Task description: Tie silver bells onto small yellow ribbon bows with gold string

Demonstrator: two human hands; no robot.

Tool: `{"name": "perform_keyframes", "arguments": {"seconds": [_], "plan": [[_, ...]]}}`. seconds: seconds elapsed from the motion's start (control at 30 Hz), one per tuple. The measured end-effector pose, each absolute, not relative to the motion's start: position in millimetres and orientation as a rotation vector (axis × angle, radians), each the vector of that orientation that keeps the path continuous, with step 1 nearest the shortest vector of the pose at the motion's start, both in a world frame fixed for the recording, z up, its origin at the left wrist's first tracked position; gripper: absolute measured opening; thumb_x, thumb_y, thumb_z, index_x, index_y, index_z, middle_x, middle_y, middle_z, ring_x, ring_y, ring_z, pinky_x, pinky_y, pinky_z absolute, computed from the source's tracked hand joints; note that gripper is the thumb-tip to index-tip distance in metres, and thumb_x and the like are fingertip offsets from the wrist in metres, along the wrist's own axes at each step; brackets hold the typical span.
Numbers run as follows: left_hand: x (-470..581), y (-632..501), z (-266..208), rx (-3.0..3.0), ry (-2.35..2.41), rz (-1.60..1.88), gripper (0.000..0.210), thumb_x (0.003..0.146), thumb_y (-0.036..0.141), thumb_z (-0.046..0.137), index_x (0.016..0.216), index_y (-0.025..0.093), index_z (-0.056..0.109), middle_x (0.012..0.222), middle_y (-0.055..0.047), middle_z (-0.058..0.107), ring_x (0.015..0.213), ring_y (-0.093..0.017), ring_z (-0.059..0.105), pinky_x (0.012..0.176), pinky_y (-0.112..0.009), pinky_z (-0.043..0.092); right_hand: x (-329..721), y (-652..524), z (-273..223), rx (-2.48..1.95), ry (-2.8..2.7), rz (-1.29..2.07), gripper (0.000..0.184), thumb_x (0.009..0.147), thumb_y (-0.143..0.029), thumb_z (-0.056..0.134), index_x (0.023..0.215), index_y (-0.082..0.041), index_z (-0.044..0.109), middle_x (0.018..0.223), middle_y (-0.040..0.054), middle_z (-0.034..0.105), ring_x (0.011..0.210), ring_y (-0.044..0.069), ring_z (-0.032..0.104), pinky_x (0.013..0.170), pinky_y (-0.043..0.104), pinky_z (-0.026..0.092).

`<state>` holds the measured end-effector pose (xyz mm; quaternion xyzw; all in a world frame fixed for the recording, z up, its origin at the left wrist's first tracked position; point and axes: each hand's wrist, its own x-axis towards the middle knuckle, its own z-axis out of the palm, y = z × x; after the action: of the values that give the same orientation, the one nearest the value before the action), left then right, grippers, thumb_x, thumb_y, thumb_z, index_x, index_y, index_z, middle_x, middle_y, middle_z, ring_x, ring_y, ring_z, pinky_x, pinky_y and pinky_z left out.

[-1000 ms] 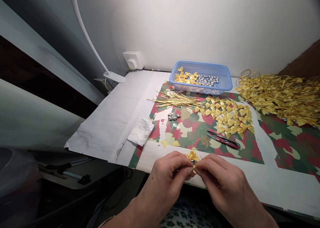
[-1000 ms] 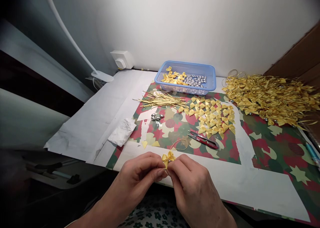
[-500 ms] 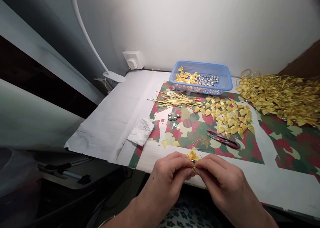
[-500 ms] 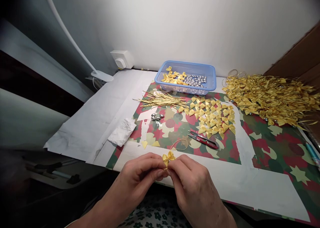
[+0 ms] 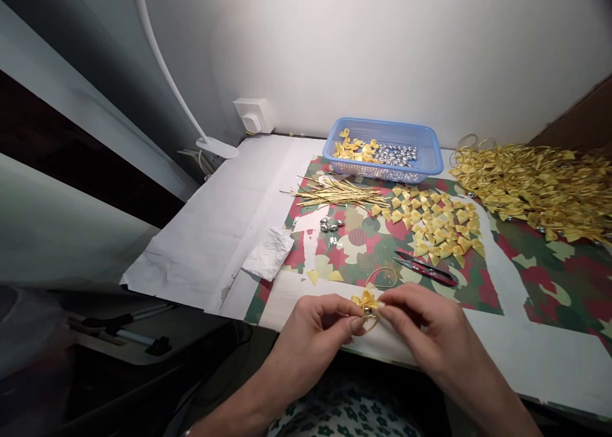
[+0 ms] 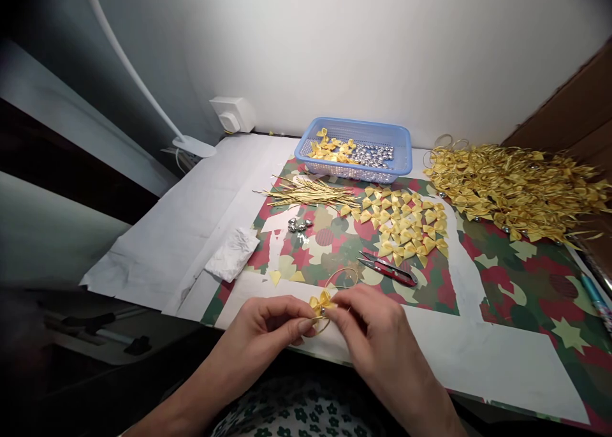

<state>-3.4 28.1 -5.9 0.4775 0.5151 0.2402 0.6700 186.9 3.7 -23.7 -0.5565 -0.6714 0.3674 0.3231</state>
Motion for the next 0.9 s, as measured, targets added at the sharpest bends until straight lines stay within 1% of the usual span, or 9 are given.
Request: {"name": "perform_keyframes", "arguments": {"seconds": [0.1, 0.3, 0.4, 0.47, 0.53, 0.63, 0.77, 0.83, 0.9], "plan": [[-6, 31, -6, 1.033, 1.163, 0.533, 0.011, 0.081, 0.022, 0.072, 0.079, 0.014, 0.079, 0.074, -0.004, 0.073, 0.073, -0.016, 0.060, 0.066, -0.024, 0.047, 183, 15, -28, -1.585, -1.732, 0.933, 0.021, 0.096, -0.031, 0.053, 0.083, -0.021, 0.066, 0.078, 0.0017, 0.065, 0.069, 0.016, 0.059, 0.062, 0.027, 0.042], [-13, 30, -7, 1.021, 1.091, 0.582, 0.011, 0.082, 0.022, 0.072, 0.077, 0.017, 0.079, 0.078, -0.002, 0.070, 0.076, -0.015, 0.058, 0.073, -0.025, 0.045, 168, 22, -38, -1.568, -1.687, 1.034, 0.021, 0.090, -0.025, 0.057, 0.071, -0.019, 0.064, 0.070, 0.0015, 0.062, 0.062, 0.016, 0.054, 0.057, 0.027, 0.038], [-15, 28, -5, 1.026, 1.081, 0.667, 0.008, 0.080, 0.023, 0.074, 0.078, 0.021, 0.081, 0.104, -0.005, 0.067, 0.103, -0.021, 0.059, 0.089, -0.030, 0.045, 170, 17, -37, -1.530, -1.572, 1.097, 0.023, 0.093, -0.032, 0.056, 0.076, -0.019, 0.065, 0.069, 0.0003, 0.061, 0.060, 0.014, 0.054, 0.054, 0.024, 0.041], [-16, 27, -1, 1.053, 1.093, 0.676, 0.007, 0.080, 0.023, 0.075, 0.076, 0.023, 0.081, 0.121, -0.006, 0.062, 0.126, -0.025, 0.049, 0.101, -0.032, 0.040, 173, 14, -35, -1.517, -1.470, 1.109, 0.027, 0.094, -0.039, 0.056, 0.079, -0.019, 0.065, 0.070, 0.0004, 0.062, 0.061, 0.013, 0.055, 0.054, 0.023, 0.044], [-14, 27, 3, 1.085, 1.071, 0.651, 0.009, 0.081, 0.022, 0.074, 0.076, 0.025, 0.081, 0.128, -0.006, 0.060, 0.136, -0.026, 0.040, 0.107, -0.035, 0.037, 174, 10, -32, -1.498, -1.391, 1.107, 0.030, 0.094, -0.043, 0.057, 0.079, -0.019, 0.066, 0.071, 0.0007, 0.063, 0.061, 0.013, 0.057, 0.054, 0.021, 0.046], [-8, 28, 7, 1.092, 0.999, 0.650, 0.011, 0.080, 0.019, 0.073, 0.074, 0.024, 0.081, 0.121, -0.006, 0.062, 0.127, -0.026, 0.050, 0.105, -0.038, 0.040, 173, 6, -26, -1.429, -1.294, 1.155, 0.029, 0.090, -0.043, 0.063, 0.075, -0.019, 0.067, 0.066, -0.0001, 0.062, 0.058, 0.012, 0.056, 0.052, 0.019, 0.046], [-1, 28, 7, 1.075, 0.991, 0.662, 0.009, 0.080, 0.022, 0.073, 0.077, 0.023, 0.081, 0.100, -0.006, 0.063, 0.102, -0.024, 0.060, 0.092, -0.037, 0.049, 170, 0, -21, -1.391, -1.190, 1.187, 0.027, 0.087, -0.041, 0.067, 0.072, -0.019, 0.069, 0.063, -0.0001, 0.060, 0.056, 0.012, 0.052, 0.048, 0.019, 0.043], [-2, 27, 10, 1.138, 1.025, 0.667, 0.009, 0.080, 0.022, 0.073, 0.076, 0.024, 0.081, 0.100, -0.006, 0.062, 0.103, -0.024, 0.060, 0.092, -0.036, 0.050, 170, -1, -23, -1.391, -1.162, 1.170, 0.026, 0.087, -0.041, 0.066, 0.074, -0.019, 0.069, 0.065, 0.0002, 0.063, 0.057, 0.012, 0.054, 0.050, 0.020, 0.044], [-6, 24, 18, 1.285, 1.093, 0.742, 0.011, 0.082, 0.021, 0.073, 0.077, 0.027, 0.081, 0.114, -0.005, 0.063, 0.117, -0.026, 0.055, 0.100, -0.036, 0.046, 170, 0, -27, -1.404, -1.147, 1.137, 0.026, 0.088, -0.041, 0.065, 0.075, -0.019, 0.069, 0.067, -0.0002, 0.063, 0.058, 0.012, 0.055, 0.052, 0.019, 0.044]]}}
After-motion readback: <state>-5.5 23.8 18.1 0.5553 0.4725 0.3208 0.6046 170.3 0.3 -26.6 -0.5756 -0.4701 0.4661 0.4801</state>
